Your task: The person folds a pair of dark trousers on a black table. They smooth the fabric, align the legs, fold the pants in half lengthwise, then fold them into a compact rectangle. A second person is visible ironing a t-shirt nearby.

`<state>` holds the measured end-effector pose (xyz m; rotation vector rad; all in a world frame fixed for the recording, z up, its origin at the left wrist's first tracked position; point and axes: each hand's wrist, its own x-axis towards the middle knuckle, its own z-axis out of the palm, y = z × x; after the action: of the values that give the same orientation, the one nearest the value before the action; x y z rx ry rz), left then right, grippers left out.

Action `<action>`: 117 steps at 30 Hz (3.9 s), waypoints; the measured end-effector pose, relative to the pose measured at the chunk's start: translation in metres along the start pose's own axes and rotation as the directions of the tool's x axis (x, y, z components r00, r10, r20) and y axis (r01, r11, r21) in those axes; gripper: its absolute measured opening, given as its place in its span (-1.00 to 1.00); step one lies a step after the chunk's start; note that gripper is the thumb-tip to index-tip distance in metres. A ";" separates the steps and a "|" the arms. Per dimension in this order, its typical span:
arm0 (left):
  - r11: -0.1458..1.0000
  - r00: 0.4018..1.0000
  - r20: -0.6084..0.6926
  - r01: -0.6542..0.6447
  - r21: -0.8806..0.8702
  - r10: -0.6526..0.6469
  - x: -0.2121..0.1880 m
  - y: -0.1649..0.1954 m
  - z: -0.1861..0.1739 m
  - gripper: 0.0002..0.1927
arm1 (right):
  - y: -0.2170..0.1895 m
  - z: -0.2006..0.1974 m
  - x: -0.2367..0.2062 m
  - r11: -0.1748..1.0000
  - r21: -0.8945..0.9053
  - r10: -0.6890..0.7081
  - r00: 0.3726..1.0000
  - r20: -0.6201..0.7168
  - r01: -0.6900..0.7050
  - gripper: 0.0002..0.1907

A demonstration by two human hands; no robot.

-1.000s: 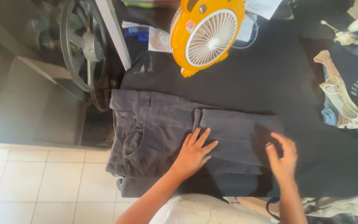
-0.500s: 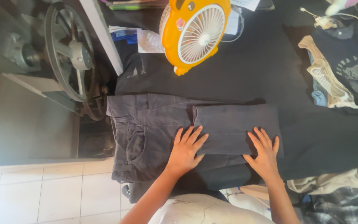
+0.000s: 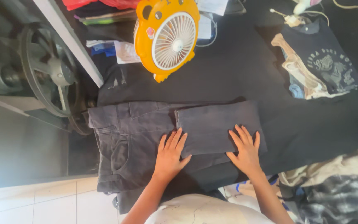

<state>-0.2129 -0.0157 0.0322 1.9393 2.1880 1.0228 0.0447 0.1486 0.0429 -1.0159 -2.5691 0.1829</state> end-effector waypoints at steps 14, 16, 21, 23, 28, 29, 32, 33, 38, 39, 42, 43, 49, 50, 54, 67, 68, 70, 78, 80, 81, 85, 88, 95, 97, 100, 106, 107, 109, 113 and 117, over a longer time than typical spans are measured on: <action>0.829 0.876 0.021 0.449 0.334 -0.482 -0.021 0.106 0.049 -0.16 | 0.068 -0.051 0.030 0.949 0.206 -0.251 0.968 0.022 0.241 -0.51; 0.834 0.860 0.048 0.477 0.278 -0.508 -0.021 0.129 0.064 -0.02 | 0.090 -0.054 0.040 0.936 0.225 -0.276 0.961 -0.014 0.272 -0.60; 0.872 0.880 -0.020 0.473 0.123 -0.475 -0.014 0.182 0.109 -0.01 | 0.139 -0.040 0.084 0.886 0.314 -0.315 0.940 -0.133 0.341 -0.77; 0.909 0.909 -0.015 0.416 -0.015 -0.416 -0.004 0.196 0.126 -0.06 | 0.153 -0.030 0.108 0.855 0.322 -0.368 0.913 -0.177 0.407 -0.79; 0.854 0.905 -0.097 0.348 -0.387 -0.413 0.013 0.224 0.147 -0.26 | 0.168 -0.016 0.138 0.864 0.390 -0.347 0.938 0.005 0.318 -0.78; 0.793 0.873 -0.043 0.419 -0.441 -0.485 0.017 0.228 0.150 -0.26 | 0.168 -0.016 0.141 0.884 0.378 -0.322 0.944 0.067 0.275 -0.79; 0.505 0.726 0.077 0.547 -0.667 -0.684 0.028 0.246 0.165 -0.24 | 0.165 -0.023 0.147 0.854 0.386 -0.405 0.911 0.077 0.348 -0.78; 0.364 0.660 0.089 0.515 -0.776 -0.746 0.034 0.251 0.173 -0.23 | 0.165 -0.027 0.149 0.828 0.394 -0.453 0.890 0.051 0.398 -0.77; -0.152 0.509 0.265 0.252 -0.956 -0.819 0.035 0.251 0.197 -0.19 | 0.171 -0.028 0.157 0.922 0.379 -0.239 0.880 0.411 0.074 -0.62; -0.211 0.516 0.298 0.222 -0.952 -0.803 0.029 0.251 0.199 -0.18 | 0.174 -0.024 0.160 0.927 0.365 -0.244 0.874 0.421 0.083 -0.61; -0.281 0.545 0.362 0.230 -0.932 -0.756 0.020 0.255 0.205 -0.15 | 0.189 -0.004 0.164 0.769 0.585 -0.446 0.871 0.204 0.256 -0.66; -0.285 0.552 0.375 0.245 -0.927 -0.744 0.019 0.257 0.207 -0.14 | 0.194 0.004 0.165 0.775 0.599 -0.406 0.885 0.230 0.200 -0.67; -0.415 0.587 0.444 0.194 -0.889 -0.677 0.033 0.260 0.225 -0.12 | 0.218 0.031 0.172 0.641 0.738 -0.433 0.893 0.121 0.210 -0.77; -0.422 0.570 0.471 0.228 -0.878 -0.673 0.036 0.258 0.229 -0.15 | 0.220 0.032 0.173 0.662 0.742 -0.370 0.908 0.196 0.109 -0.78; -0.389 0.531 0.537 0.372 -0.843 -0.655 0.050 0.249 0.247 -0.30 | 0.224 0.028 0.176 0.688 0.722 -0.297 0.880 0.372 -0.073 -0.78; -0.169 0.553 0.458 0.493 -0.853 -0.696 0.065 0.243 0.252 -0.66 | 0.210 0.001 0.169 0.868 0.454 -0.372 0.868 0.329 0.200 -0.66; -0.151 0.557 0.462 0.513 -0.845 -0.690 0.065 0.244 0.249 -0.67 | 0.209 0.000 0.169 0.873 0.441 -0.374 0.868 0.326 0.211 -0.66; -0.106 0.566 0.461 0.548 -0.830 -0.684 0.064 0.245 0.243 -0.68 | 0.207 0.000 0.169 0.854 0.429 -0.434 0.858 0.274 0.294 -0.66; -0.083 0.617 0.454 0.533 -0.842 -0.642 0.063 0.243 0.247 -0.66 | 0.199 0.005 0.162 0.852 0.318 -0.497 0.834 0.242 0.416 -0.64; -0.038 0.644 0.429 0.528 -0.849 -0.634 0.061 0.235 0.246 -0.67 | 0.196 0.007 0.165 0.854 0.317 -0.495 0.833 0.248 0.413 -0.61; -0.019 0.660 0.416 0.520 -0.854 -0.625 0.060 0.234 0.246 -0.67 | 0.196 0.007 0.167 0.862 0.305 -0.486 0.832 0.267 0.406 -0.59; 0.002 0.675 0.417 0.526 -0.850 -0.608 0.060 0.238 0.241 -0.67 | 0.202 0.005 0.176 0.912 0.341 -0.368 0.821 0.435 0.228 -0.59; 0.187 0.748 0.385 0.554 -0.811 -0.541 0.068 0.245 0.223 -0.62 | 0.211 -0.003 0.180 0.830 0.558 -0.330 0.792 0.513 -0.015 -0.63; 0.586 0.800 0.547 0.573 -0.573 -0.247 0.109 0.266 0.175 -0.51 | 0.243 -0.029 0.170 0.390 0.871 -0.307 0.849 0.430 -0.300 -0.76; 0.678 0.787 0.581 0.545 -0.493 -0.209 0.115 0.269 0.176 -0.45 | 0.251 -0.028 0.161 0.327 0.891 -0.267 0.874 0.406 -0.314 -0.76; 0.785 0.805 0.563 0.467 -0.408 -0.187 0.112 0.271 0.183 -0.42 | 0.251 -0.017 0.156 0.259 0.912 -0.216 0.901 0.375 -0.318 -0.77; 0.682 0.776 0.625 0.501 -0.533 -0.082 0.124 0.245 0.163 -0.50 | 0.231 -0.019 0.157 0.746 0.648 -0.090 0.940 0.329 -0.155 -0.74; 0.719 0.848 0.516 0.433 -0.543 -0.121 0.126 0.237 0.154 -0.53 | 0.226 -0.024 0.155 0.882 0.470 -0.115 0.955 0.273 -0.028 -0.72; 0.675 0.930 0.270 0.368 -0.640 -0.251 0.132 0.224 0.141 -0.56 | 0.215 -0.036 0.145 0.956 0.253 -0.196 0.966 0.167 0.151 -0.64; 0.910 0.887 -0.233 0.354 -0.213 -0.400 0.141 0.192 0.129 -0.50 | 0.175 -0.033 0.123 0.902 0.221 -0.387 0.921 0.039 0.370 -0.43; 0.824 0.845 -0.338 0.506 0.256 -0.414 0.128 0.149 0.135 -0.28 | 0.146 -0.008 0.095 0.873 0.047 -0.485 0.856 0.178 0.485 -0.25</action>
<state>-0.0508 0.1581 0.0494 1.2747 2.9539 0.9104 0.0763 0.3199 0.0413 -0.3283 -2.8972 0.1453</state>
